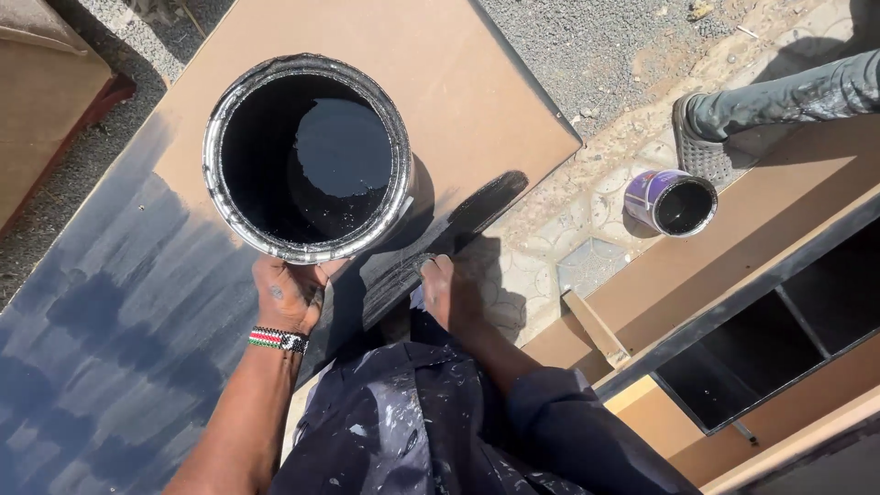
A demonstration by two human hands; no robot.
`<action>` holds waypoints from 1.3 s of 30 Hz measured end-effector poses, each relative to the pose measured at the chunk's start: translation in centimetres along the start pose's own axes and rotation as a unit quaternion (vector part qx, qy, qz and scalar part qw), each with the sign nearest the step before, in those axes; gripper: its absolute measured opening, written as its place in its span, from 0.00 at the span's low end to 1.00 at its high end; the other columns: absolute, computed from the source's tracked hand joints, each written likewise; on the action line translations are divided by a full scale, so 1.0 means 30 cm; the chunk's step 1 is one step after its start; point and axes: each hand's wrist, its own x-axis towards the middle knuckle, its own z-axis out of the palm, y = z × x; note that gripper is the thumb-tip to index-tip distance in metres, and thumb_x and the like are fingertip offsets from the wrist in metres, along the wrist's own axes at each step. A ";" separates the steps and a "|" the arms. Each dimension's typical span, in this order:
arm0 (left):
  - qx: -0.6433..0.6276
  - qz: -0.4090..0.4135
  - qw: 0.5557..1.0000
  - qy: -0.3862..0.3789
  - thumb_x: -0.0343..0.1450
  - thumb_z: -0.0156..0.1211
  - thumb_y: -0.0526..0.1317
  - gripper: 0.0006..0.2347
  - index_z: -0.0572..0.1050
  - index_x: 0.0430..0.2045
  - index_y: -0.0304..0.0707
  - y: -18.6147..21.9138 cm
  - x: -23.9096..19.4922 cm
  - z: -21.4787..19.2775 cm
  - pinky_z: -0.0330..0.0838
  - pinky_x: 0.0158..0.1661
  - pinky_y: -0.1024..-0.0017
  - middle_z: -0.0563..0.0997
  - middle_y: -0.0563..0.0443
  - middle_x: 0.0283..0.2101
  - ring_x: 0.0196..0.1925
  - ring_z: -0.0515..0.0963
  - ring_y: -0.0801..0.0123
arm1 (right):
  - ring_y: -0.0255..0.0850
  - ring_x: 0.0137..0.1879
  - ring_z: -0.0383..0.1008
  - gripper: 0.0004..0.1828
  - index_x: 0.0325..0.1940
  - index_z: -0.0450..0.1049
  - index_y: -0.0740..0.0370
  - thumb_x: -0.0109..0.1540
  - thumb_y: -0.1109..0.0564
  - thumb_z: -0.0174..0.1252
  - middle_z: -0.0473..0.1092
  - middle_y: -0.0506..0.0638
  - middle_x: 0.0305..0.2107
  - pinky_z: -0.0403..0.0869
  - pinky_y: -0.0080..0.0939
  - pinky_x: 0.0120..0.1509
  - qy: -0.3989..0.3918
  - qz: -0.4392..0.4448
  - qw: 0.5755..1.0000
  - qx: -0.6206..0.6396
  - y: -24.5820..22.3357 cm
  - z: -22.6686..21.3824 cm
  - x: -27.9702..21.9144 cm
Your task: The person paints a long, light-colored wooden plank with black paint using a small sponge. They hold a purple paint can in their left hand and repeatedly dip the sponge into the paint before applying it to the plank's surface.
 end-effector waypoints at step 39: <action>0.054 -0.034 0.996 -0.067 0.78 0.64 0.49 0.24 0.82 0.67 0.35 0.026 -0.078 0.309 0.93 0.58 0.34 0.90 0.32 0.64 0.59 0.93 0.32 | 0.45 0.29 0.81 0.05 0.50 0.78 0.58 0.71 0.61 0.59 0.76 0.53 0.28 0.78 0.54 0.38 0.257 0.367 0.857 0.254 0.766 -0.289 0.490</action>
